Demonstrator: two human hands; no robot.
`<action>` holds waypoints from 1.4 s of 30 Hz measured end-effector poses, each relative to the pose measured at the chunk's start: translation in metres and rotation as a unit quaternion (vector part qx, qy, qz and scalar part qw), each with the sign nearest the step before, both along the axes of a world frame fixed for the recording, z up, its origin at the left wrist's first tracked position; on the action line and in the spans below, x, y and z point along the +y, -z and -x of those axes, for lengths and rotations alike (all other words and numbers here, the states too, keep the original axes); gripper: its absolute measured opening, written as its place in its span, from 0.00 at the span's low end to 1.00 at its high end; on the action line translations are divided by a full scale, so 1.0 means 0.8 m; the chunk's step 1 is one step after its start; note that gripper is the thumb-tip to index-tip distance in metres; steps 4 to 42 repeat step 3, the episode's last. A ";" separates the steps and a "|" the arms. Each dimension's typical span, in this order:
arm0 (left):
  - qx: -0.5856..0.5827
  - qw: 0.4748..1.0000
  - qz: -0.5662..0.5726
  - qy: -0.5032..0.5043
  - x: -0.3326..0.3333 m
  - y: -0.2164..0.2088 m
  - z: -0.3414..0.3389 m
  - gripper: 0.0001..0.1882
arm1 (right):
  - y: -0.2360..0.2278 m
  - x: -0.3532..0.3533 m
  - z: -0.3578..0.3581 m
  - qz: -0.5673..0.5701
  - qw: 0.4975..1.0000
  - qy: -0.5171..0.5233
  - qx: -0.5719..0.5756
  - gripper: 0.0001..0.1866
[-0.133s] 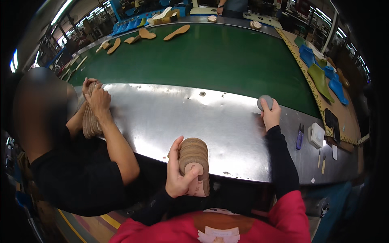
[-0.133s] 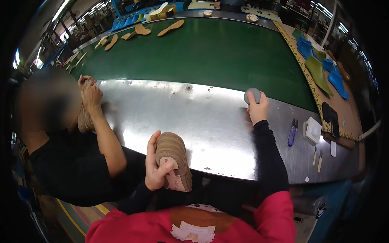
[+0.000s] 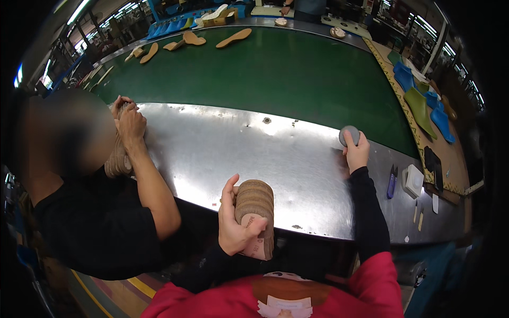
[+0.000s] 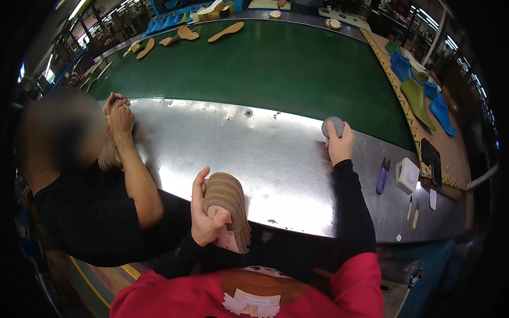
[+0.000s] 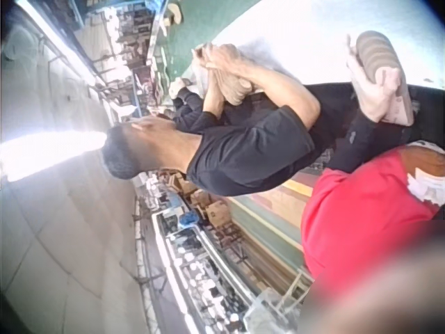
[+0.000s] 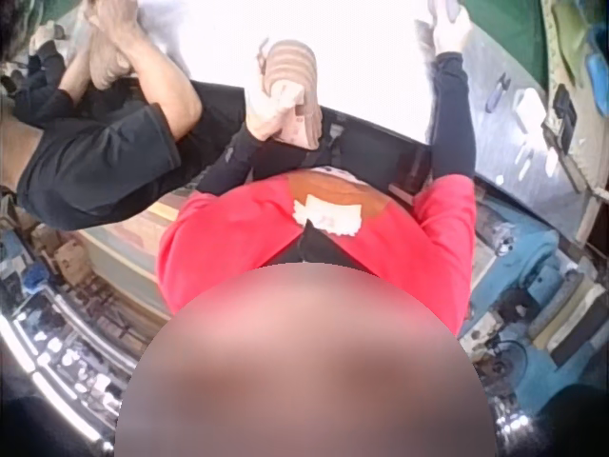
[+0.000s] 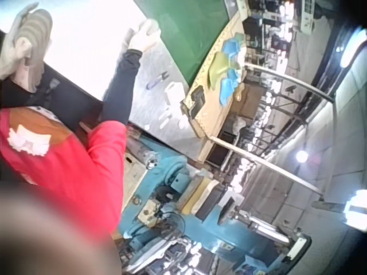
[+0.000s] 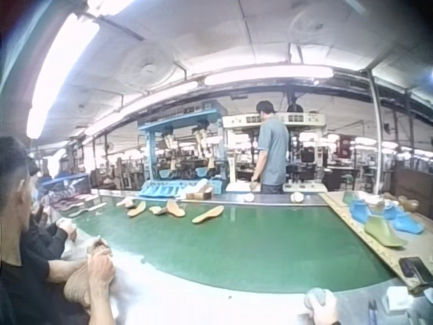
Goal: The person smooths the edges of stacked shoe soles using a small abrasive stone. They repeatedly rub the stone along the edges, rotate the stack, and inspect the soles. A coworker works nearby on similar soles.
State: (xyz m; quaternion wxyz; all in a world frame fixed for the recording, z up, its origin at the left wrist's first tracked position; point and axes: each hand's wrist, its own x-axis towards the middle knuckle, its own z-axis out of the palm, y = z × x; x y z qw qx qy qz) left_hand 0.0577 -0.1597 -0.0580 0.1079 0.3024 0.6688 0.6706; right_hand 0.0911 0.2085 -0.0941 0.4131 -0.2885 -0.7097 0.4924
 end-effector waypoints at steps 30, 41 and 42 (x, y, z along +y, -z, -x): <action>0.110 0.988 0.095 0.057 -0.017 0.008 0.014 0.57 | 0.004 0.005 -0.002 0.018 1.000 -0.014 -0.017 0.17; 0.110 0.988 0.095 0.057 -0.017 0.008 0.014 0.57 | 0.004 0.005 -0.002 0.018 1.000 -0.014 -0.017 0.17; 0.110 0.988 0.095 0.057 -0.017 0.008 0.014 0.57 | 0.004 0.005 -0.002 0.018 1.000 -0.014 -0.017 0.17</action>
